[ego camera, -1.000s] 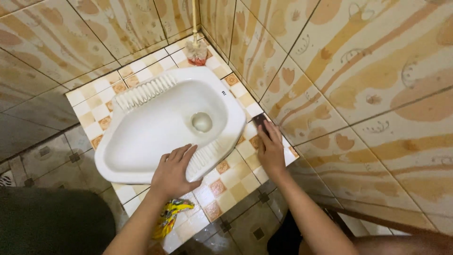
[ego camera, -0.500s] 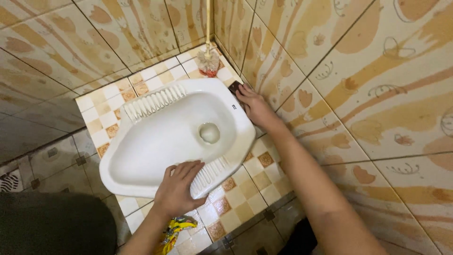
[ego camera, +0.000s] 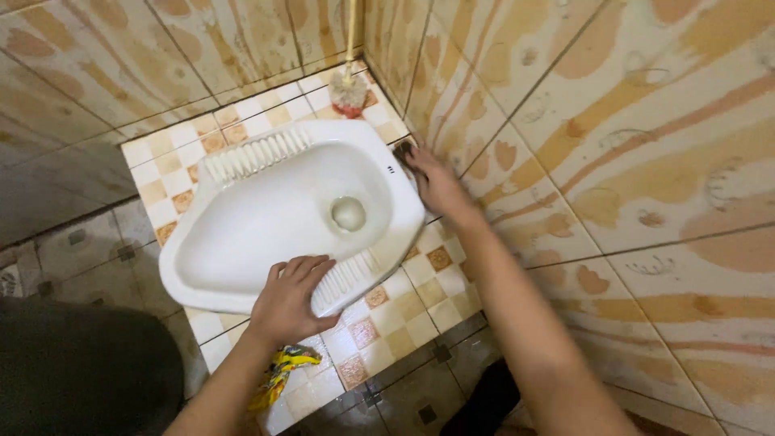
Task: Scrubbing a squat toilet with a brush and sponge, then rinsing it with water from a hose.
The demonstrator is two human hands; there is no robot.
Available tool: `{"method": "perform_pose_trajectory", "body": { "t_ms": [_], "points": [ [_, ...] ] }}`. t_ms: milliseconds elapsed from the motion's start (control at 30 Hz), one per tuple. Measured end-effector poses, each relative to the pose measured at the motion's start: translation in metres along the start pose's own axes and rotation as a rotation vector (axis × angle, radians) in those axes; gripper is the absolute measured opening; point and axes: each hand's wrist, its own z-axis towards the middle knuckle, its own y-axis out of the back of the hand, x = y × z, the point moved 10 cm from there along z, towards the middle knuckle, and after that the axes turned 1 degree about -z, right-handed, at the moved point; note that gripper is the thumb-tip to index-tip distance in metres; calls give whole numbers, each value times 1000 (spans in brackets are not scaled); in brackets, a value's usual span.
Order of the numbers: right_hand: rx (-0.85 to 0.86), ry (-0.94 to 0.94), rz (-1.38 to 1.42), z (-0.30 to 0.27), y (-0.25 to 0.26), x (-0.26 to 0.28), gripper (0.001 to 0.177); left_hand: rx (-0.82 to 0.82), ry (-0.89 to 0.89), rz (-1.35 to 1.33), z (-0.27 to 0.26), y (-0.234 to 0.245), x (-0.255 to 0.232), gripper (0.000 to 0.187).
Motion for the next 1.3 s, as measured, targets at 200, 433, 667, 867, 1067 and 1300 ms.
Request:
{"method": "perform_pose_trajectory", "body": {
  "t_ms": [200, 433, 667, 867, 1067, 1300],
  "points": [
    [-135, -166, -22, -151, 55, 52, 45, -10, -36, 2, 1, 1, -5, 92],
    [-160, -34, -86, -91, 15, 16, 45, -60, -55, -29, 0, 0, -5, 93],
    [-66, -7, -3, 67, -38, -47, 48, -213, -70, -9, -1, 2, 4, 90],
    [-8, -15, 13, 85, -30, -30, 46, -265, -83, 0, 0, 5, 3, 89],
    [-104, 65, 16, 10, -8, -15, 41, -292, -68, 18, 0, 2, 6, 89],
    [-257, 0, 16, -148, 56, 48, 38, -272, -45, 50, -3, 2, 2, 90]
  ]
}}
